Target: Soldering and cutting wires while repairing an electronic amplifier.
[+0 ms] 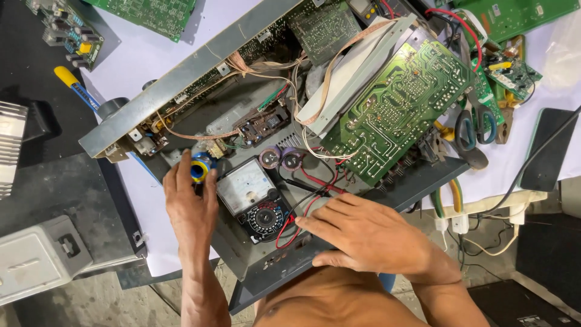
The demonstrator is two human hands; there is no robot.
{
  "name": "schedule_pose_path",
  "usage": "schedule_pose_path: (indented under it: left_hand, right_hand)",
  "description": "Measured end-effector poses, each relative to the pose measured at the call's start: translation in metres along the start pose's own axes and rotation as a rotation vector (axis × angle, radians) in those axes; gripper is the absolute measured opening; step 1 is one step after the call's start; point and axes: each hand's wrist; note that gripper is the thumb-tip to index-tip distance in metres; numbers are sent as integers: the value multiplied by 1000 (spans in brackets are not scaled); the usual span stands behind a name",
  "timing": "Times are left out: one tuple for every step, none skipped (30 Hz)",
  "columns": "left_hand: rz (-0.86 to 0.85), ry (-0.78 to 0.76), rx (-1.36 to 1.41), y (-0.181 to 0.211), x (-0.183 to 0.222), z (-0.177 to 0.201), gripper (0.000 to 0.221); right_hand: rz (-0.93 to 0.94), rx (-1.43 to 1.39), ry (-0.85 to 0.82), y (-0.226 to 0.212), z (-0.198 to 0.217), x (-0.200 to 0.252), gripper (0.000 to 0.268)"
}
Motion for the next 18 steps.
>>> schedule_pose_path:
  left_hand:
    - [40,100,44,2,0,1,52]
    - [43,100,44,-5,-4,-2,52]
    - [-43,182,-1,-13,-8,-4,52]
    - [-131,262,-43,-20,-13,-7,53]
    - [-129,263,-43,-17,-15,-4,53]
    - [-101,233,-52,-14,-17,-2,51]
    - [-73,204,-62,-12,-20,0,49]
    - [-70,201,-61,-10,-18,-1,49]
    - [-54,180,-68,-8,-16,-1,56]
    - [-33,165,-78,-7,-14,0,64]
    - [-26,168,-81,-9,-11,-3,64]
    - [-54,160,-85,-11,-7,-5,69]
    - [-83,153,-89,-13,-3,-7,75]
    - [-77,155,-92,-12,0,-5,75]
    - [-145,158,-107,-11,2,-2,69]
    - [-217,160,-119,-8,3,0,65]
    - [-215,163,-119,-5,8,2,65]
    - [-266,226,-114,-2,11,3,62]
  right_hand:
    - [-35,41,-36,0,-9,0,68]
    - [-32,40,-38,0,-8,-1,68]
    - [-43,48,37,0,-6,-2,64]
    - [-54,57,112,1,-5,-3,60]
    - [-53,57,111,0,-5,-5,60]
    - [-52,64,168,-1,-4,-7,56]
    - [-50,71,226,-2,-4,-9,52]
    - [-52,69,222,-2,-6,-7,52]
    - [-75,64,247,-3,-8,-6,47]
    - [-89,55,271,-3,-9,-5,43]
    - [-83,51,267,-3,-12,-4,43]
    - [-81,74,294,-2,-15,-2,40]
    - [-79,98,321,-2,-18,-1,36]
    - [-73,94,318,-3,-20,0,36]
    - [-71,112,334,-3,-21,1,35]
    - [-71,134,353,-4,-21,1,33]
    - [-67,134,351,-5,-19,-3,33]
    - [-56,122,399,-7,-16,-6,29]
Point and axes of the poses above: each hand's wrist, its own x-axis away from the middle knuckle, its own z-axis out of the back of the hand, y = z × x, and after that the axes turned 9 degrees about y, right-handed
